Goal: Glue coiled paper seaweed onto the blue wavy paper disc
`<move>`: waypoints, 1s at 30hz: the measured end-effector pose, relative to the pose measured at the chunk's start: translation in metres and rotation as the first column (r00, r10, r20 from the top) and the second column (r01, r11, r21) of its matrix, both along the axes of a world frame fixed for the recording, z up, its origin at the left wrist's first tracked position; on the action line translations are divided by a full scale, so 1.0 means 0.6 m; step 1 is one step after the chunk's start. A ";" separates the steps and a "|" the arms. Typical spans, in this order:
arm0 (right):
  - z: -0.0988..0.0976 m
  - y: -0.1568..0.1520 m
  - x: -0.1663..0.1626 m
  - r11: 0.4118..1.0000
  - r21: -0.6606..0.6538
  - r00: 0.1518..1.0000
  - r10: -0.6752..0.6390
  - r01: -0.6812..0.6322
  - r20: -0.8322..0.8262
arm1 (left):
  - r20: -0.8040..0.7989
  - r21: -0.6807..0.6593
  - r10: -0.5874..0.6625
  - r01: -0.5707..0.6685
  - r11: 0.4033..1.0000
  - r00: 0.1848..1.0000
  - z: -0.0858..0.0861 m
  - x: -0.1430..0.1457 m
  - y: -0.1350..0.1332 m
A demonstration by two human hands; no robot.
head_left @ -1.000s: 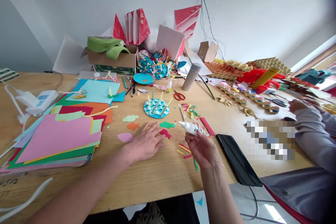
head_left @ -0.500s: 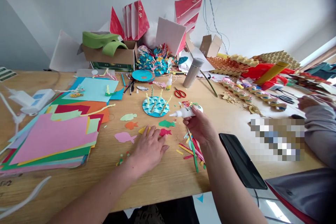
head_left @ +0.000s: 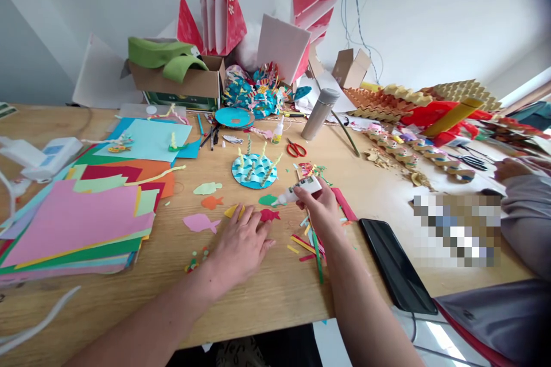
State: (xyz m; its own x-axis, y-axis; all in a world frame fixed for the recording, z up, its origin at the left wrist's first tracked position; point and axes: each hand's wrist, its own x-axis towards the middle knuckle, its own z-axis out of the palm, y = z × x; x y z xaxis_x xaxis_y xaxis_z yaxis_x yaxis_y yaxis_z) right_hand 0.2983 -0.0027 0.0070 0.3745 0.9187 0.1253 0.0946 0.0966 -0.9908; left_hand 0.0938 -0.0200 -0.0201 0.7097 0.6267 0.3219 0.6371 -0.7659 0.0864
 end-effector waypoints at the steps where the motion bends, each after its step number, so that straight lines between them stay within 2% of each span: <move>1: 0.001 -0.003 -0.003 1.000 -0.010 0.995 -0.015 0.016 0.099 | 0.001 -0.008 0.003 -0.003 1.000 1.000 -0.001 0.000 0.000; 4: 0.003 -0.011 -0.015 1.000 -0.004 0.949 0.002 -0.001 0.316 | 0.001 -0.025 0.008 -0.008 1.000 1.000 -0.002 -0.002 -0.001; 8: 0.001 -0.019 -0.027 0.996 0.030 0.900 0.062 -0.083 0.432 | -0.009 -0.022 0.014 -0.015 1.000 1.000 -0.003 -0.002 -0.002; 16: -0.008 -0.021 -0.032 0.991 0.047 0.879 0.091 -0.127 0.468 | 0.000 -0.011 0.001 -0.001 1.000 1.000 0.001 -0.002 -0.004; 22: -0.006 -0.020 -0.039 0.989 -0.010 0.849 0.131 -0.146 0.512 | 0.011 -0.020 0.001 -0.001 1.000 1.000 0.000 -0.001 -0.004; 30: -0.006 -0.020 -0.040 0.988 0.021 0.812 0.111 -0.150 0.573 | -0.024 -0.016 0.006 -0.007 1.000 1.000 0.000 -0.001 -0.005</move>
State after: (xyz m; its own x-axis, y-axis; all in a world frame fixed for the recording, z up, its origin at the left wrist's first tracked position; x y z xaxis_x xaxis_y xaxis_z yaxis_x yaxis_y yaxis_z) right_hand 0.2744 -0.0146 0.0034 0.0951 0.9369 0.3364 0.6215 0.2081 -0.7553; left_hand 0.0934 -0.0229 -0.0203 0.7132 0.6362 0.2944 0.6440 -0.7605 0.0831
